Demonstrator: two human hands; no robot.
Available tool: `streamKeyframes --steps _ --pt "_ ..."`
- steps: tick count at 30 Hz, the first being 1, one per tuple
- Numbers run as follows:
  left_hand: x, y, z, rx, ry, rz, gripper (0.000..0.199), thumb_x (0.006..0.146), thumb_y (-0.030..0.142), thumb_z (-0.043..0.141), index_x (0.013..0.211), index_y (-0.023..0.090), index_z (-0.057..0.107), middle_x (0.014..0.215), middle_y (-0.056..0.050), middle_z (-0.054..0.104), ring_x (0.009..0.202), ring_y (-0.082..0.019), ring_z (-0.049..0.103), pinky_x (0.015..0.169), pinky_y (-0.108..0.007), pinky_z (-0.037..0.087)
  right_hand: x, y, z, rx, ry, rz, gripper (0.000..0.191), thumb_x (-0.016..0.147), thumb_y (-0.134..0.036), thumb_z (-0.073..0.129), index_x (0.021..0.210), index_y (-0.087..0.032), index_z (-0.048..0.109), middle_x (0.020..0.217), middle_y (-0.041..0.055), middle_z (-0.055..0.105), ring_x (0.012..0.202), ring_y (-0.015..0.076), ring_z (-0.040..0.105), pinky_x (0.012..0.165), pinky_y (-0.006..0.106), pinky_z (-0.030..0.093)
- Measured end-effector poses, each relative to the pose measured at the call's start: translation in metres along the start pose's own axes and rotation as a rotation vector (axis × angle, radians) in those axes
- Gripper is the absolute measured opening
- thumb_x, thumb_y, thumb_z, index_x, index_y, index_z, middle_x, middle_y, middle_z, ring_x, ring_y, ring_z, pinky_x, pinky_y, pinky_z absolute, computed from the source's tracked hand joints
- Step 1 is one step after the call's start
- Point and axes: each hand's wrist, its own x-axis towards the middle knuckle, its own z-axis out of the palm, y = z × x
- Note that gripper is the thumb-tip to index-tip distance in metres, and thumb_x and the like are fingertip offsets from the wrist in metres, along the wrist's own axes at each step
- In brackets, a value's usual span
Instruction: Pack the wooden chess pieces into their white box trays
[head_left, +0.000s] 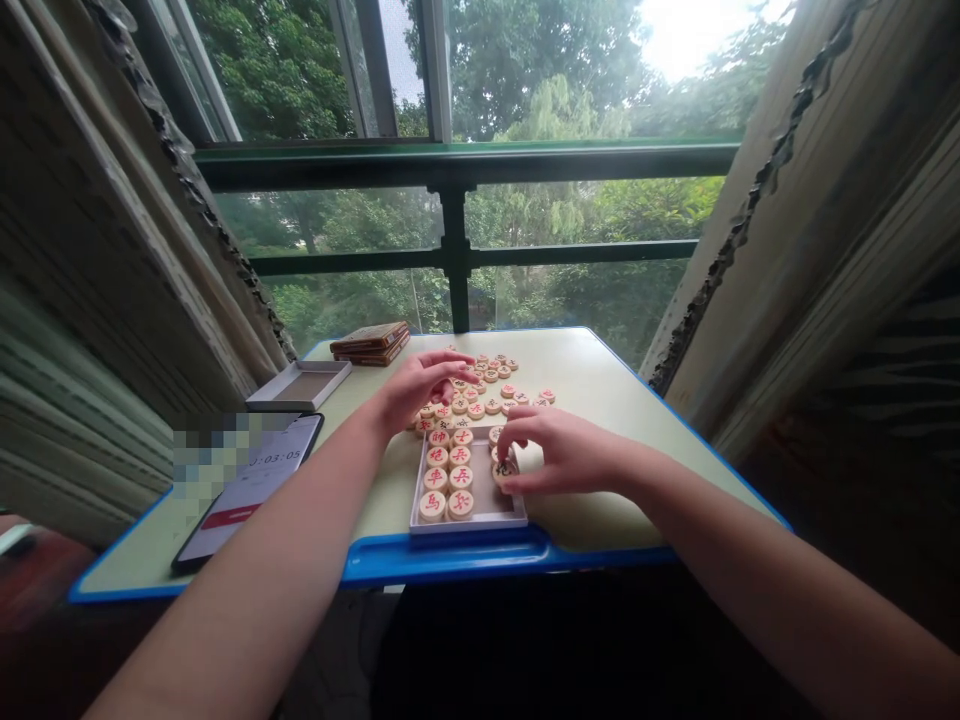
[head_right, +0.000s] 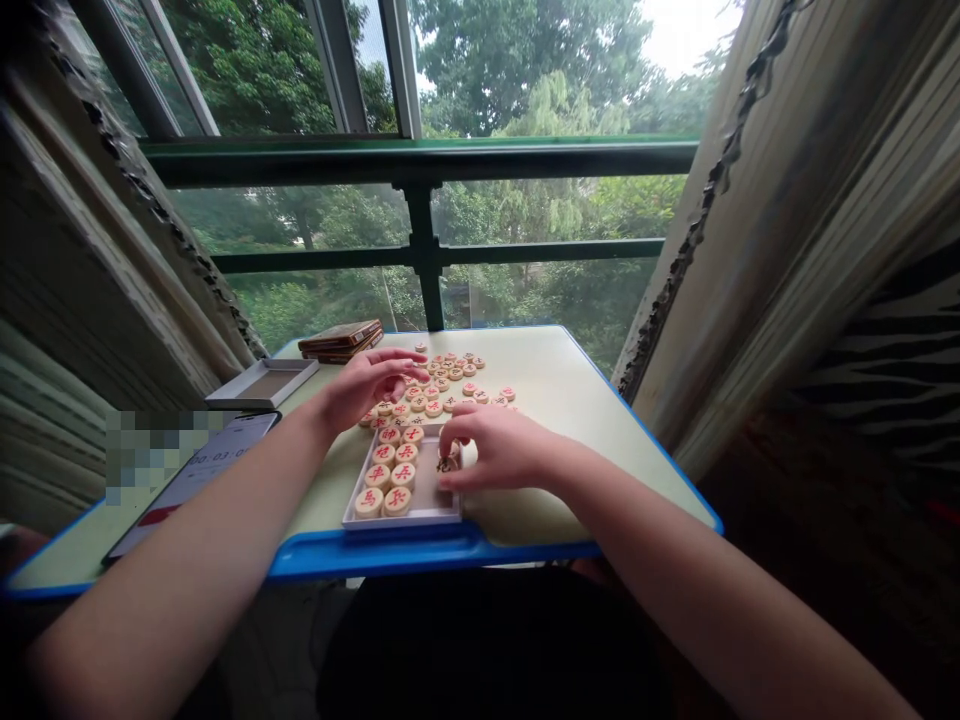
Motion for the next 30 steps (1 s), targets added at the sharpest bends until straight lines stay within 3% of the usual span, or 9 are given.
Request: streamKeyframes --steps 3,21,30 --pt "0.003 -0.003 0.000 0.003 0.005 -0.006 0.032 0.065 0.030 0.071 0.090 0.010 0.068 0.076 -0.010 0.070 0.042 -0.004 0.045 0.040 -0.018 0.030 0.000 -0.005 0.000 -0.013 -0.085 0.007 0.020 0.068 -0.031 0.071 0.082 -0.017 0.066 0.083 0.0024 0.057 0.072 0.0132 0.052 0.064 0.025 0.040" --pt "0.008 -0.005 0.001 -0.127 0.021 0.015 0.026 0.067 0.028 0.066 0.084 0.008 0.068 0.071 -0.009 0.068 0.048 -0.005 0.045 0.045 -0.018 0.031 0.004 -0.015 0.004 0.004 -0.172 0.003 0.014 0.069 -0.028 0.069 0.077 -0.017 0.069 0.078 0.0021 0.061 0.065 0.0111 0.052 0.060 0.022 0.037" --pt "0.011 -0.011 0.000 -0.098 0.084 0.005 0.017 0.062 0.026 0.071 0.068 0.011 0.064 0.061 -0.006 0.066 0.047 -0.006 0.047 0.046 -0.019 0.034 0.004 -0.017 0.005 0.004 -0.185 0.080 0.023 0.069 -0.030 0.068 0.089 -0.019 0.070 0.076 0.0016 0.066 0.064 0.0114 0.054 0.056 0.021 0.034"
